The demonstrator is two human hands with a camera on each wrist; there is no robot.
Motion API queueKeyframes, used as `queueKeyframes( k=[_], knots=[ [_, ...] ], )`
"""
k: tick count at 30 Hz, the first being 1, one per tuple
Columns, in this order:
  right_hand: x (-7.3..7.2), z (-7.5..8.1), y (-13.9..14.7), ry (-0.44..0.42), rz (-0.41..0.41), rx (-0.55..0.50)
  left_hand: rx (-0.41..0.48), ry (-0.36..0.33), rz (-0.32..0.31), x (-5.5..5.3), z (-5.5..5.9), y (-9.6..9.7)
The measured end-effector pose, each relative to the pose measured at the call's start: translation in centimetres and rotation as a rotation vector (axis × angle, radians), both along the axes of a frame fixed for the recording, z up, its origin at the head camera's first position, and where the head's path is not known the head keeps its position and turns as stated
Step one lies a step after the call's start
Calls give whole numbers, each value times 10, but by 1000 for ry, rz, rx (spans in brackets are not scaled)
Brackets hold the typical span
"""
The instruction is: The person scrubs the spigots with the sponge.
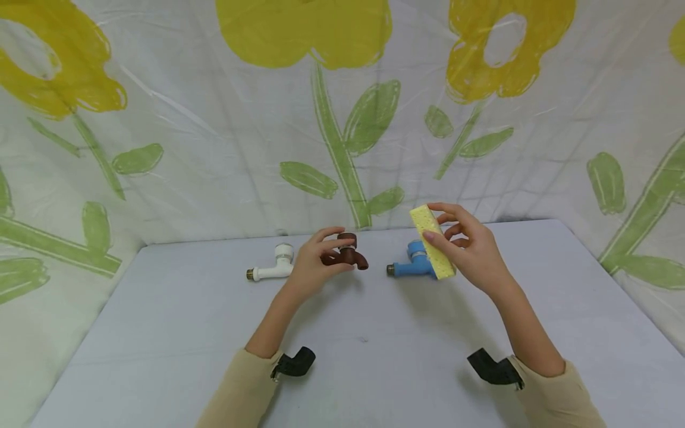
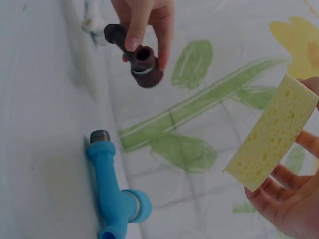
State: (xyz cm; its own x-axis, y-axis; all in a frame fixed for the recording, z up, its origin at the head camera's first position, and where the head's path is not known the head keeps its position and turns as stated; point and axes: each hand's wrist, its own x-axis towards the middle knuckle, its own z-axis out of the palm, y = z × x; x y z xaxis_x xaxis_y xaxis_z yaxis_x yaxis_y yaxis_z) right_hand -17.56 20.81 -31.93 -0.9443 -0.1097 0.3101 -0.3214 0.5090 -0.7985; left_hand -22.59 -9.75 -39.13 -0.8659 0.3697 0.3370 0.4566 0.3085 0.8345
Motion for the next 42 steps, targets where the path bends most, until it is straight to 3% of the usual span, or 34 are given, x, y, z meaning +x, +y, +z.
queueKeyframes(
  k=[16, 28, 34, 42],
  knots=[
    [-3, -3, 0, -25, -1, -6, -220, 101, 28, -11, -25, 3],
    [-3, -6, 0, -34, 5, 0, -154, 88, 43, -17, -36, 4],
    [-4, -6, -1, -37, 7, 7, -152, 32, 70, -14, -33, 1],
    [-4, -7, -2, -47, 18, 3, -133, -43, 171, -9, -13, -26]
  ],
)
